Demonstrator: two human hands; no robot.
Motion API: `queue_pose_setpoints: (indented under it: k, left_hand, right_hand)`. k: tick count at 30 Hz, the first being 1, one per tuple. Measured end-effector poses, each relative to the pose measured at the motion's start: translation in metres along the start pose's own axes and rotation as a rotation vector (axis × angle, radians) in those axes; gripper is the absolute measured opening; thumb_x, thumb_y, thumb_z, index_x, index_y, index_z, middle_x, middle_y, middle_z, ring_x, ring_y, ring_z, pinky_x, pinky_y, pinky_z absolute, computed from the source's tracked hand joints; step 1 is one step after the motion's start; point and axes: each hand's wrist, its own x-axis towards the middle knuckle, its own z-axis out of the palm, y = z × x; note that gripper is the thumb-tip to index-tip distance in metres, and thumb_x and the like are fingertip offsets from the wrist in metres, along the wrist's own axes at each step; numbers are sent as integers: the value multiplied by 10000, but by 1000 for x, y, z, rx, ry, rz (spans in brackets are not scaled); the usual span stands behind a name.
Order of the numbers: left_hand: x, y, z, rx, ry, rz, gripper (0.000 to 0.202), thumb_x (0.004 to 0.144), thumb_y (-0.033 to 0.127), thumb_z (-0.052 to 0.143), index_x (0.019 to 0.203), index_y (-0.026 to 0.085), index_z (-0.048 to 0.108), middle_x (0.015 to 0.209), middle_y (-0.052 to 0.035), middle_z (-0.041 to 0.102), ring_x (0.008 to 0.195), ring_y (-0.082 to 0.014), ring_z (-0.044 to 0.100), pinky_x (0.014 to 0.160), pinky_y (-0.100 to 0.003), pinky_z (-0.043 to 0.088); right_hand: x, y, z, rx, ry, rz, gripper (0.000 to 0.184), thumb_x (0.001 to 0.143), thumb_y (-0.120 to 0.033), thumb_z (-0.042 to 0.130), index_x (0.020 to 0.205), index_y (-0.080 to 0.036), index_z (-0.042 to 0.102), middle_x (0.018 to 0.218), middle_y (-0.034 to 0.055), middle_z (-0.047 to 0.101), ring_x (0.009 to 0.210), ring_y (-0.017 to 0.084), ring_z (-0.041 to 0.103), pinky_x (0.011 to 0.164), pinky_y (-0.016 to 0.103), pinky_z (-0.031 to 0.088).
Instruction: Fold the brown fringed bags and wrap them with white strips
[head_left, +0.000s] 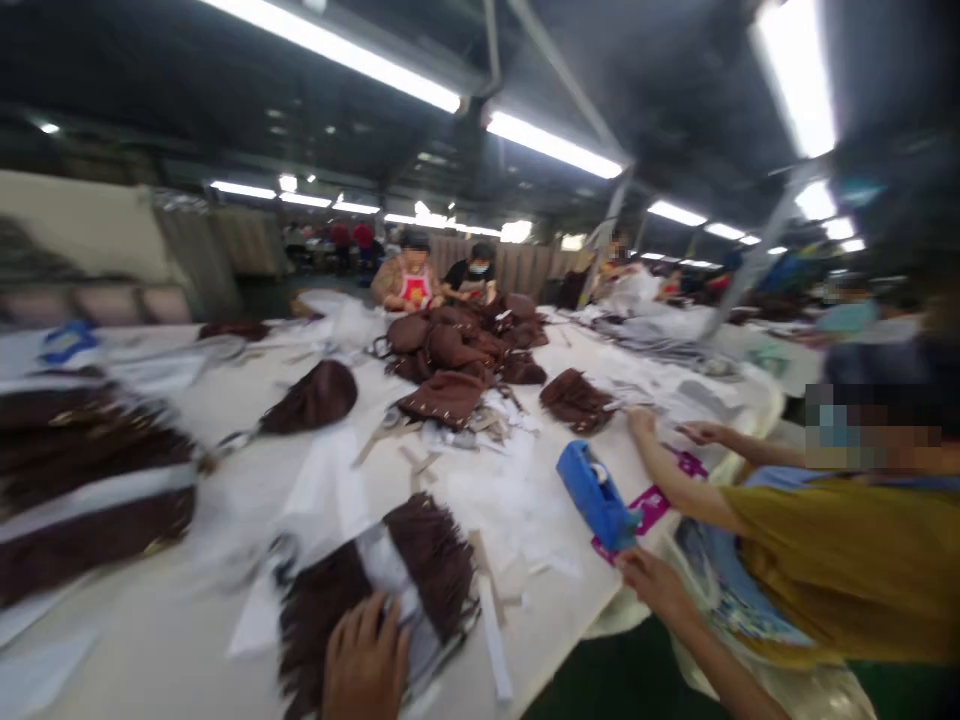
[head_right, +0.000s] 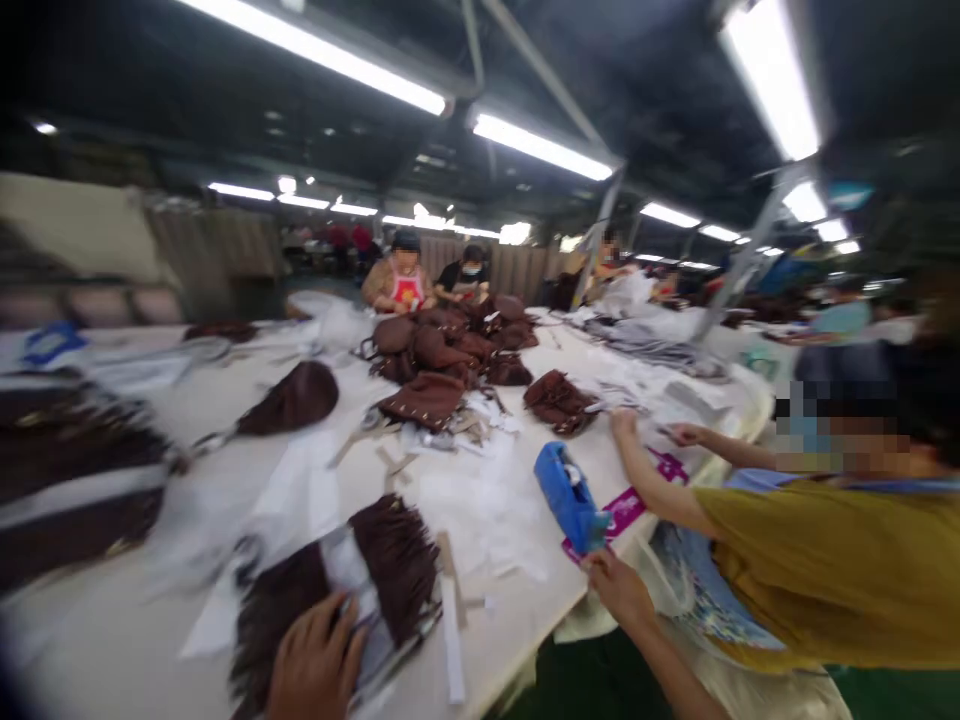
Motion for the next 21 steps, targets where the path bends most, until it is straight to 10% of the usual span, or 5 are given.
queue_pose_setpoints:
  k: [4,11,21]
  left_hand:
    - [-6,-2,-4,132,-221,-90,264,908,263,537,1149,233,638,1218,-83,626,1112,-261,553,1016,-472,410]
    - [-6,3,-7,128,-187,-115,258,902,265,543,1148,241,614,1221,-75,608,1117,-251,534,1031,-476,381]
    - [-9,-3,-6,59,-181,-168,280,902,270,530,1169,244,608,1227,-69,605,1118,-254,524,1039,-495,372]
  right_hand:
    - [-8,-71,38,267,-282,-131,377,821,-528,530,971,-189,598,720,25,660,607,157,576,571,280,461]
    - [-56,-217,117,574,-764,-238,370,774,-507,627,931,-178,565,662,-9,647,510,91,499,469,205,400]
    - [-60,-264,188,468,-801,-161,245,718,-375,614,867,-188,560,608,-32,623,485,84,483,380,162,343]
